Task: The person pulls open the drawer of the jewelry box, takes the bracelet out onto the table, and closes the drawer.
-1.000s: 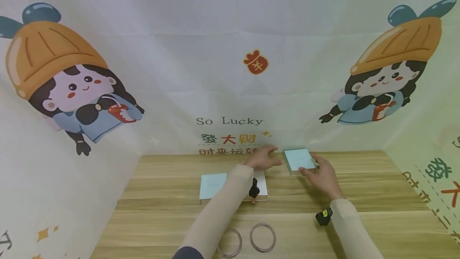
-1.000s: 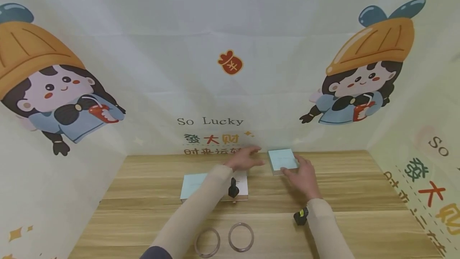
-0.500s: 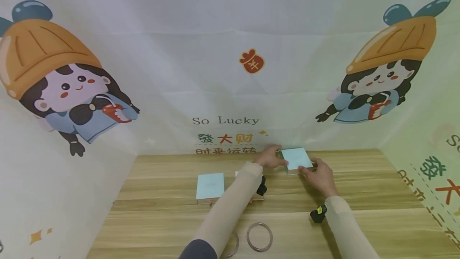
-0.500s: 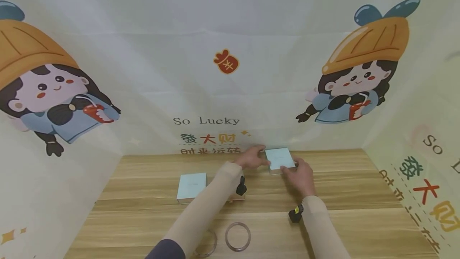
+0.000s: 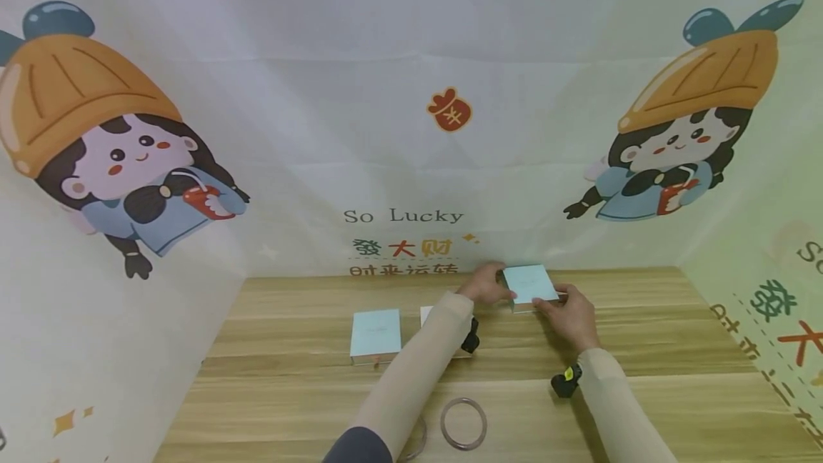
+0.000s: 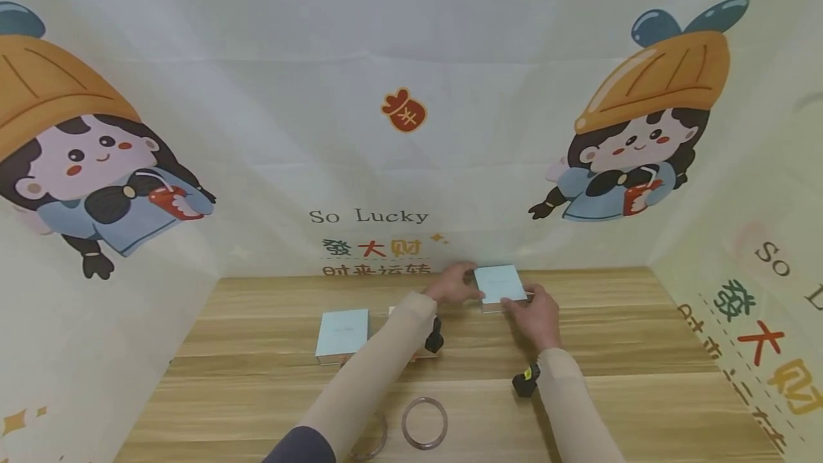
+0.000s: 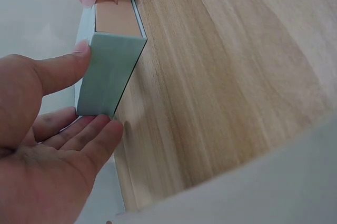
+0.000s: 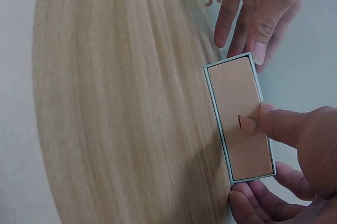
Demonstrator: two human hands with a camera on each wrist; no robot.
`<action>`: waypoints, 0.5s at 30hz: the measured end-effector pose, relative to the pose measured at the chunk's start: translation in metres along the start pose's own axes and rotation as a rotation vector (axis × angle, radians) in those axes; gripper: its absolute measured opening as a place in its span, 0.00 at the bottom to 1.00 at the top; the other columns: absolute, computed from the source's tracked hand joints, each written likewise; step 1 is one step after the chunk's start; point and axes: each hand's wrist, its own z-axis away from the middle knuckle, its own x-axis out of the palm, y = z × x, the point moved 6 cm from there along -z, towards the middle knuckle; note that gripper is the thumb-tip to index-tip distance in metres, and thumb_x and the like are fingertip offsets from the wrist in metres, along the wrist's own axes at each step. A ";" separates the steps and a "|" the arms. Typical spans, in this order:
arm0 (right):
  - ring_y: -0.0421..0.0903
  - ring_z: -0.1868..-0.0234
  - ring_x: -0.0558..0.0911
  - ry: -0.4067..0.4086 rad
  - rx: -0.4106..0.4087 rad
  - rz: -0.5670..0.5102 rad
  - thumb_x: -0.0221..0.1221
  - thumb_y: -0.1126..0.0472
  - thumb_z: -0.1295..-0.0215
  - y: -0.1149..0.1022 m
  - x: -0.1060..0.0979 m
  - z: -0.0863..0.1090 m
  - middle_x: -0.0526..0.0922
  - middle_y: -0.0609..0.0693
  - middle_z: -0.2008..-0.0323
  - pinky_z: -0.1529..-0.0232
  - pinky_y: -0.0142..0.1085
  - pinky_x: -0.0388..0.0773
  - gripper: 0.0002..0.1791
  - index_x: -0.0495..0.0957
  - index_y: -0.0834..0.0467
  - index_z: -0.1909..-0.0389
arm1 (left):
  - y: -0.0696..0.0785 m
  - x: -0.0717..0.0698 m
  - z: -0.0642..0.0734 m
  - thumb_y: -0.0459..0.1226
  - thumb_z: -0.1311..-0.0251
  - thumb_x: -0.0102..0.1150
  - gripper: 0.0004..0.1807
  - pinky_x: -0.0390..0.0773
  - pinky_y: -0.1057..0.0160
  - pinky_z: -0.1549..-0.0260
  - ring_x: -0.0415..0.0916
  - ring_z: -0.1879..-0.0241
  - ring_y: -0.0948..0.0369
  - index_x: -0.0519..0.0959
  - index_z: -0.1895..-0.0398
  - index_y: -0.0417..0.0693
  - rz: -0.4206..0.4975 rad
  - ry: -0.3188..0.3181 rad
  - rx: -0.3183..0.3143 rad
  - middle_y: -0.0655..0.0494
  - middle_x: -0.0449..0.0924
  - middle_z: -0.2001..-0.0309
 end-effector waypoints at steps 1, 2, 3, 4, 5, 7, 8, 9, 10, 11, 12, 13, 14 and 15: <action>0.65 0.43 0.82 0.001 0.004 -0.003 0.65 0.53 0.30 0.000 0.000 0.000 0.77 0.75 0.41 0.49 0.49 0.81 0.35 0.67 0.73 0.33 | -0.001 0.000 0.000 0.42 0.37 0.70 0.40 0.68 0.54 0.28 0.66 0.27 0.50 0.66 0.24 0.44 0.003 0.004 0.001 0.46 0.69 0.26; 0.65 0.44 0.82 0.002 0.006 -0.007 0.65 0.53 0.30 0.000 0.000 0.000 0.78 0.75 0.42 0.51 0.48 0.81 0.35 0.67 0.73 0.34 | -0.001 -0.001 0.000 0.42 0.37 0.71 0.40 0.69 0.54 0.29 0.67 0.27 0.50 0.66 0.24 0.43 0.004 0.008 0.002 0.46 0.69 0.27; 0.65 0.44 0.82 0.002 0.011 -0.014 0.65 0.53 0.30 0.000 0.000 0.000 0.78 0.74 0.42 0.52 0.46 0.81 0.35 0.68 0.73 0.34 | -0.002 -0.001 0.000 0.42 0.38 0.72 0.40 0.70 0.54 0.30 0.68 0.28 0.50 0.67 0.25 0.42 0.008 0.013 0.001 0.46 0.71 0.28; 0.65 0.44 0.82 0.001 0.016 -0.022 0.65 0.53 0.30 0.000 -0.001 0.000 0.78 0.74 0.42 0.54 0.44 0.81 0.35 0.68 0.73 0.34 | -0.002 -0.001 0.000 0.42 0.38 0.72 0.40 0.71 0.55 0.31 0.69 0.30 0.50 0.67 0.26 0.41 0.014 0.017 0.004 0.45 0.72 0.29; 0.64 0.44 0.82 -0.001 0.020 -0.033 0.65 0.53 0.31 0.000 -0.001 0.000 0.78 0.74 0.42 0.55 0.42 0.80 0.34 0.68 0.73 0.35 | -0.002 -0.002 0.000 0.42 0.39 0.73 0.39 0.73 0.55 0.32 0.71 0.31 0.50 0.68 0.27 0.40 0.017 0.021 0.009 0.45 0.74 0.31; 0.64 0.45 0.81 -0.007 0.029 -0.054 0.65 0.54 0.31 0.001 -0.001 0.000 0.78 0.73 0.43 0.58 0.38 0.79 0.34 0.68 0.74 0.35 | -0.003 -0.002 0.000 0.42 0.41 0.74 0.38 0.76 0.57 0.36 0.74 0.36 0.52 0.70 0.30 0.38 0.016 0.038 0.014 0.45 0.77 0.36; 0.64 0.45 0.81 -0.008 0.032 -0.060 0.66 0.53 0.31 0.002 -0.002 0.000 0.78 0.73 0.43 0.60 0.36 0.78 0.34 0.68 0.74 0.35 | -0.003 -0.003 0.000 0.42 0.42 0.75 0.37 0.77 0.58 0.39 0.76 0.40 0.53 0.72 0.32 0.38 0.017 0.046 0.015 0.46 0.78 0.39; 0.63 0.45 0.81 -0.011 0.036 -0.068 0.66 0.53 0.31 0.002 -0.002 0.000 0.78 0.73 0.43 0.60 0.35 0.77 0.34 0.68 0.74 0.35 | -0.003 -0.004 0.000 0.42 0.43 0.76 0.36 0.78 0.59 0.42 0.77 0.44 0.54 0.73 0.34 0.37 0.018 0.056 0.016 0.46 0.80 0.42; 0.63 0.45 0.81 -0.012 0.037 -0.071 0.66 0.53 0.31 0.003 -0.002 0.000 0.78 0.72 0.43 0.61 0.33 0.76 0.34 0.69 0.74 0.36 | -0.004 -0.004 0.001 0.41 0.43 0.76 0.34 0.79 0.60 0.45 0.77 0.47 0.55 0.74 0.36 0.37 0.018 0.065 0.019 0.47 0.80 0.44; 0.63 0.45 0.81 -0.013 0.038 -0.075 0.66 0.53 0.32 0.004 -0.002 -0.001 0.78 0.72 0.43 0.61 0.32 0.76 0.34 0.69 0.74 0.36 | -0.004 -0.004 0.001 0.42 0.44 0.76 0.33 0.79 0.62 0.48 0.77 0.50 0.57 0.75 0.38 0.37 0.012 0.075 0.018 0.47 0.81 0.47; 0.63 0.45 0.81 -0.015 0.037 -0.078 0.66 0.54 0.32 0.004 -0.003 -0.001 0.78 0.72 0.44 0.61 0.32 0.76 0.34 0.69 0.74 0.36 | -0.004 -0.005 0.002 0.41 0.44 0.77 0.31 0.79 0.62 0.50 0.77 0.52 0.57 0.76 0.40 0.37 0.010 0.085 0.019 0.48 0.81 0.49; 0.63 0.45 0.81 -0.016 0.036 -0.077 0.66 0.54 0.32 0.005 -0.003 -0.002 0.78 0.72 0.44 0.61 0.32 0.76 0.34 0.69 0.74 0.36 | -0.005 -0.005 0.002 0.41 0.44 0.77 0.30 0.79 0.62 0.51 0.76 0.53 0.57 0.76 0.42 0.37 0.013 0.091 0.022 0.48 0.81 0.50; 0.64 0.45 0.81 -0.019 0.033 -0.081 0.66 0.54 0.32 0.005 -0.003 -0.003 0.78 0.72 0.44 0.60 0.32 0.77 0.34 0.69 0.74 0.36 | -0.005 -0.005 0.003 0.41 0.44 0.76 0.29 0.79 0.62 0.51 0.77 0.54 0.57 0.76 0.42 0.37 0.013 0.096 0.023 0.47 0.81 0.50; 0.64 0.44 0.81 -0.025 0.030 -0.086 0.66 0.54 0.32 0.006 -0.003 -0.003 0.77 0.72 0.43 0.60 0.33 0.78 0.34 0.69 0.74 0.36 | -0.005 -0.006 0.004 0.41 0.43 0.76 0.29 0.79 0.62 0.51 0.77 0.53 0.57 0.77 0.42 0.37 0.010 0.100 0.025 0.47 0.81 0.49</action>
